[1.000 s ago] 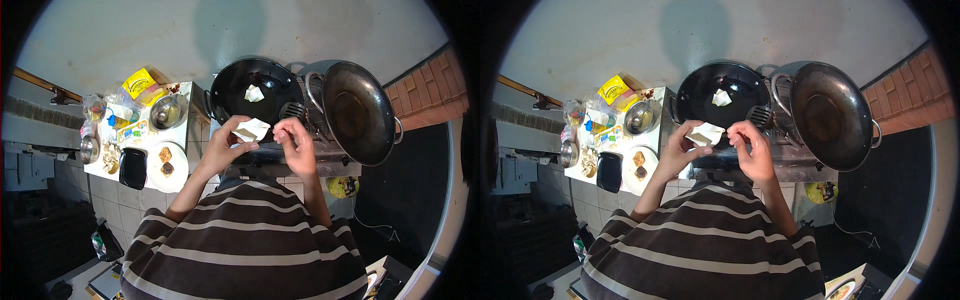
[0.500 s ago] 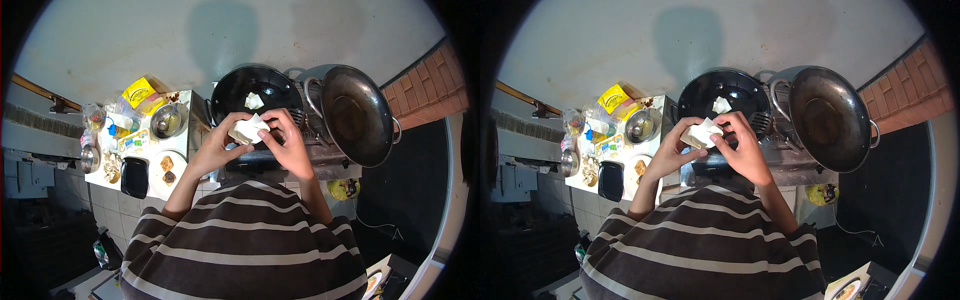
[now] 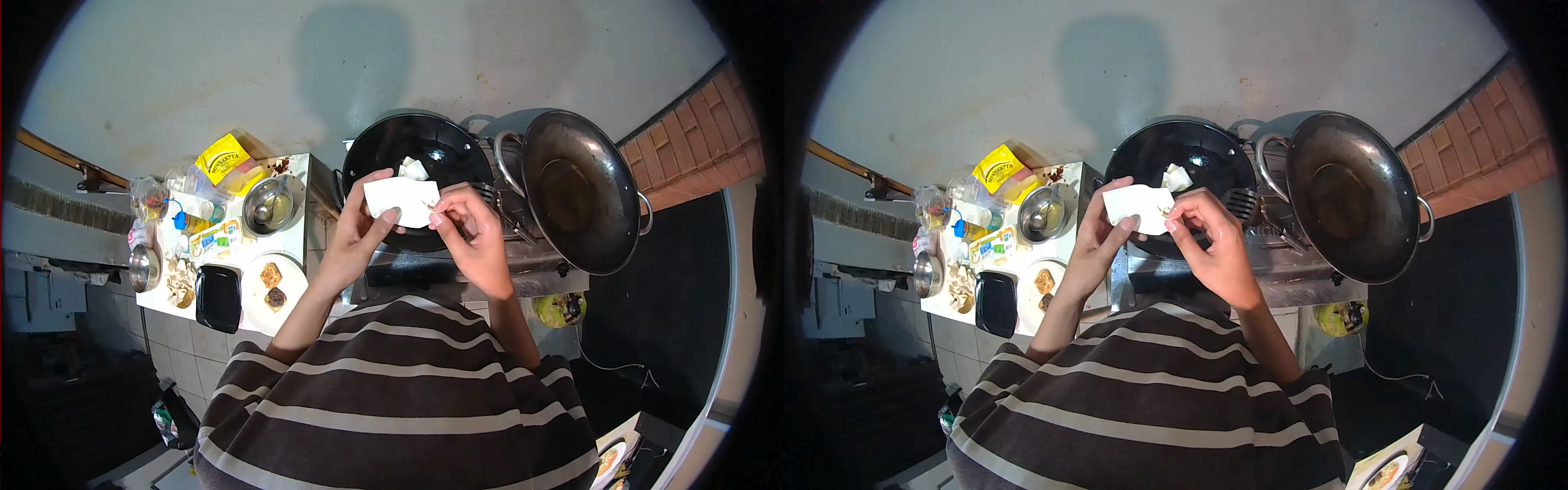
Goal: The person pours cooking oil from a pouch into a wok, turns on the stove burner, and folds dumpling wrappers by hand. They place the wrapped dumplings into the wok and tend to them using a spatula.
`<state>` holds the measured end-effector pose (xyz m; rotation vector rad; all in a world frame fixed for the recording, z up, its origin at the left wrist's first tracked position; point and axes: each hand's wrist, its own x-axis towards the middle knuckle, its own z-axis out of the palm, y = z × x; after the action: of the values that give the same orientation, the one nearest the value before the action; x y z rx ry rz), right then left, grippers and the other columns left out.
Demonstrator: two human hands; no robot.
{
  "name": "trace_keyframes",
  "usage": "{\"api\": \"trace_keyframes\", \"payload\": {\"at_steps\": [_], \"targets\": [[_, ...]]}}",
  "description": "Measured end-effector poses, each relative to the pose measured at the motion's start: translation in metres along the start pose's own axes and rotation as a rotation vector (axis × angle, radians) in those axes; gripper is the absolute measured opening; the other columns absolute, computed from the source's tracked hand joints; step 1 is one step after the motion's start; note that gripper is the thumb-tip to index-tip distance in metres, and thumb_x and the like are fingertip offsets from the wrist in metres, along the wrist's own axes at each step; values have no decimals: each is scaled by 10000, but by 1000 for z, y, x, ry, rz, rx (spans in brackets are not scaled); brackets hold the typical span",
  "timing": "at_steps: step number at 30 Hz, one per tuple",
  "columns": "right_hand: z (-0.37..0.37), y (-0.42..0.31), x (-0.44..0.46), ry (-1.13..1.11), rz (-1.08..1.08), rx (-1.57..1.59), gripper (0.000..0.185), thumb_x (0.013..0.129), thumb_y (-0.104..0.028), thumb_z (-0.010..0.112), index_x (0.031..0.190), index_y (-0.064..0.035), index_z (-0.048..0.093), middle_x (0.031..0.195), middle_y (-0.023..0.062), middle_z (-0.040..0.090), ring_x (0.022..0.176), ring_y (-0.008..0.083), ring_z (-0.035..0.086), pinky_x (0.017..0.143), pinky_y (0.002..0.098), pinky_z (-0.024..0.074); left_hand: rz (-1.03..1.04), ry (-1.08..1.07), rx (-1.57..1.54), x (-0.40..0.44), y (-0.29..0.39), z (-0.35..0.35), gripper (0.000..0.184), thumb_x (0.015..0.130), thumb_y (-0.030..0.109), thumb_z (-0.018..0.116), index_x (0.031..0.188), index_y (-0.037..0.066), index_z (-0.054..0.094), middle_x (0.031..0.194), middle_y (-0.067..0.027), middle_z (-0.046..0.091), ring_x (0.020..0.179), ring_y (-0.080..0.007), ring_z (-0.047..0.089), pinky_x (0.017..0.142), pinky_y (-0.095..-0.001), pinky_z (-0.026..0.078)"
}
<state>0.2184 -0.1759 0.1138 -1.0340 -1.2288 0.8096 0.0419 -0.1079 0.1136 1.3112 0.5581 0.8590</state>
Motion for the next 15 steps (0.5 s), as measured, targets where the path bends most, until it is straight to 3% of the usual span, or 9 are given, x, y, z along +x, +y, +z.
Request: {"api": "trace_keyframes", "payload": {"at_steps": [3, 9, 15], "targets": [[-2, -2, -1, 13, 10, -37, 94, 885, 57, 608, 947, 8, 557, 908, 44, 558, 835, 76, 576, 746, 224, 475, -71, -53, -96, 3, 3, 4, 454, 989, 62, 494, 1405, 37, 316, 1249, -126, 527, 1057, -166, 588, 864, -314, 534], [-10, 4, -1, 73, -51, -255, 119, 870, 19, 640, 964, -3, 570, 858, 48, 578, 754, 90, 576, 671, 237, 468, -71, -91, -43, 9, 1, 5, 447, 983, 45, 494, 1397, 31, 326, 1248, -132, 527, 1081, -178, 581, 878, -310, 543], [-7, 5, 3, 137, 65, -191, 156, 865, -33, 659, 1005, -17, 592, 842, 46, 615, 706, 110, 569, 606, 248, 448, -149, -115, -35, 13, -7, 2, 435, 969, 8, 498, 1375, 43, 347, 1232, -125, 531, 1095, -171, 574, 891, -308, 544]]}}
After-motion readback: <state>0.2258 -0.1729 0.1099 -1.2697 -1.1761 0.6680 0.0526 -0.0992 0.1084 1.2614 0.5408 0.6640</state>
